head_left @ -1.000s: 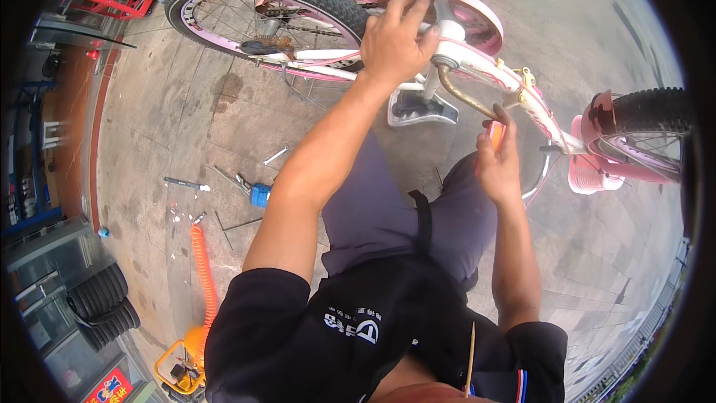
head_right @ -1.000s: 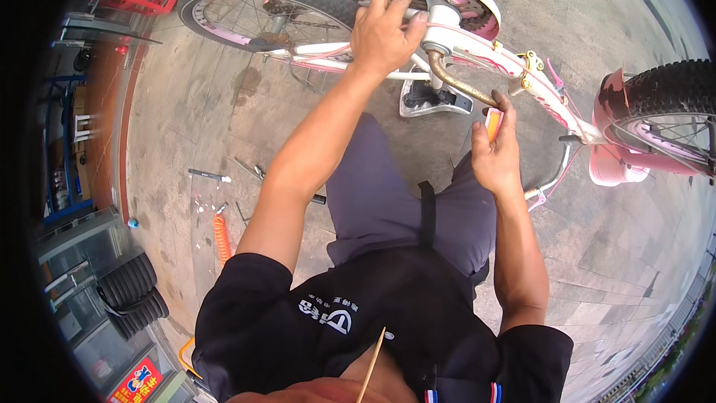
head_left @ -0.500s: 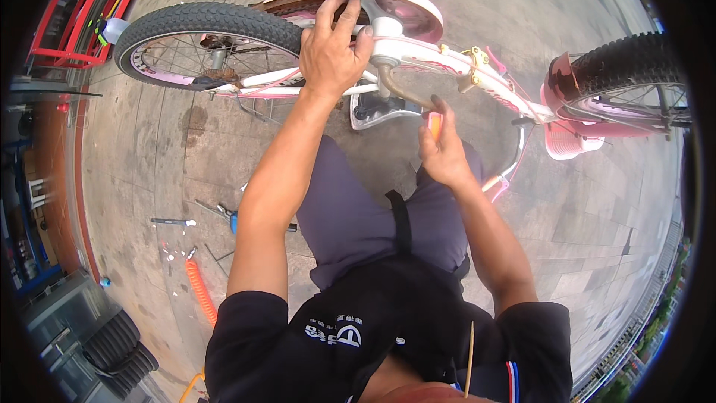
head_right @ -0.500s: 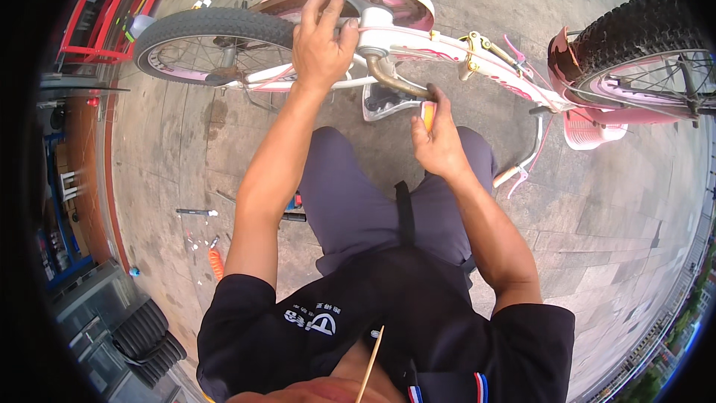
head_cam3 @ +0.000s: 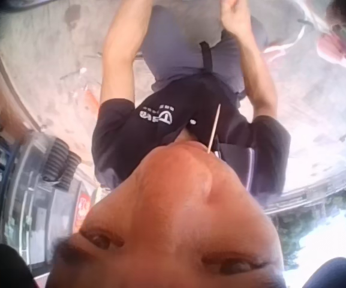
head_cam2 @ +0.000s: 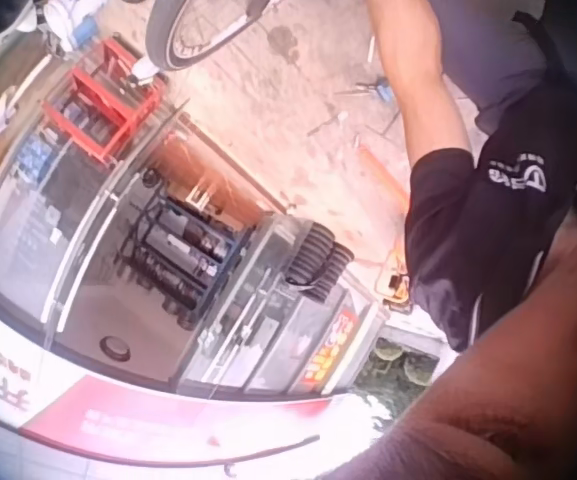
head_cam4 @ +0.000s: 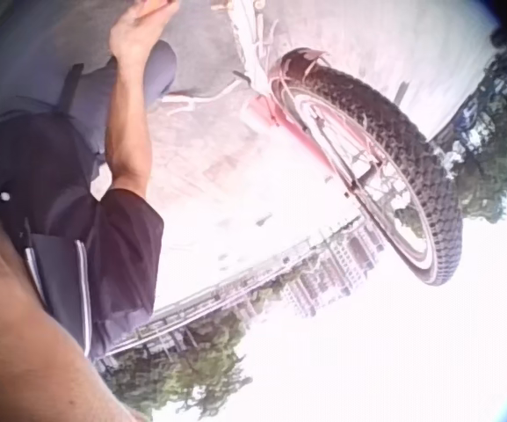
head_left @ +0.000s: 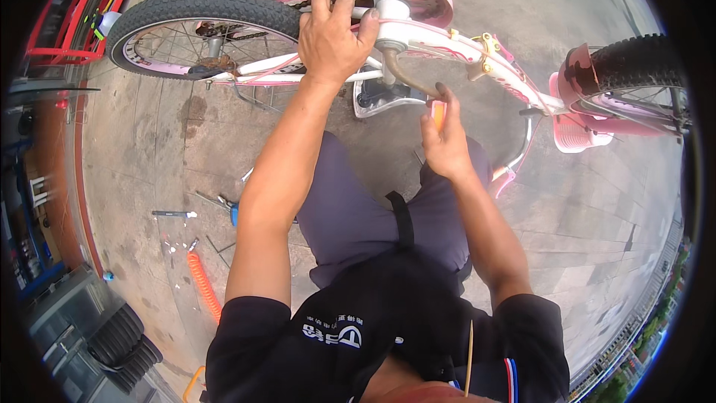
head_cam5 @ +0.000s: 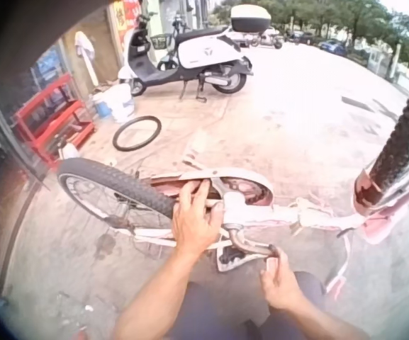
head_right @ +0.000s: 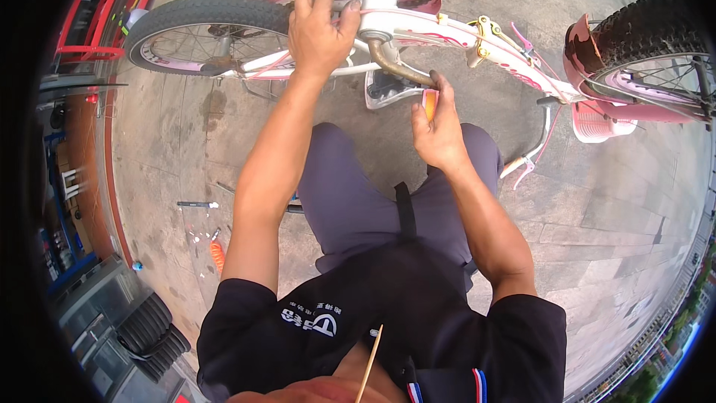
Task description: The person is repairing a pink bicycle. They adjust the rear wheel, attach a pink pedal, and use a screwdriver to tighten components.
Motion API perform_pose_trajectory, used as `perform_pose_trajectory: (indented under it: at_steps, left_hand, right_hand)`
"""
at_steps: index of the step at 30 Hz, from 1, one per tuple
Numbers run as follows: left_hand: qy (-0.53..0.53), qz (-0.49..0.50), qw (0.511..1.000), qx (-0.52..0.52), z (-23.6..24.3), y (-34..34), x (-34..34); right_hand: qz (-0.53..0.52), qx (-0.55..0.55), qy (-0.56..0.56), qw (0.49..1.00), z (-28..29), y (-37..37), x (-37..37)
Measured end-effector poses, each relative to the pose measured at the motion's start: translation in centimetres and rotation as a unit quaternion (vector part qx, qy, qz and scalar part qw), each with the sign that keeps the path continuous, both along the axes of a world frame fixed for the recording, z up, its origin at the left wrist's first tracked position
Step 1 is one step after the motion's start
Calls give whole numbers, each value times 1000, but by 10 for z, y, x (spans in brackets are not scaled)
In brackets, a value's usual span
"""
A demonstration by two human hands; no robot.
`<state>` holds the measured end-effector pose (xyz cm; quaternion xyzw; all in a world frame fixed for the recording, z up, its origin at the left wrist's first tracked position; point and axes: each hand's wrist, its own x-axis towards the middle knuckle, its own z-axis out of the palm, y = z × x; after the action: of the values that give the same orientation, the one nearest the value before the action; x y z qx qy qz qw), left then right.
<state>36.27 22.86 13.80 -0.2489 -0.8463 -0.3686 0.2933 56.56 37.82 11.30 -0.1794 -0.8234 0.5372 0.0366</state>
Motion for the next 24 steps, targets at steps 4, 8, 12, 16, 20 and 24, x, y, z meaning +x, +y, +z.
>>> perform_pose_trajectory:
  at_steps: [4, 8, 12, 16, 20, 24]
  left_hand:
    - [1, -11, 1000, 1, -1, 1, -1]
    - [16, 1, 1000, -6, -3, -1, -6]
    - [34, -1, 999, 18, -5, -2, -8]
    - [28, -31, 999, 7, -2, -2, -5]
    - [-1, -8, 999, 37, -13, -2, -6]
    - [11, 2, 998, 69, -16, 0, -8]
  right_hand:
    - [12, 59, 41, 997, -13, 5, -3]
    - [34, 88, 23, 995, -5, 12, -4]
    - [33, 27, -11, 999, -1, 6, -4]
    - [24, 50, 19, 998, -47, -52, -33]
    - [40, 21, 25, 999, -52, -51, -42]
    - [47, -39, 11, 998, -39, -55, -40]
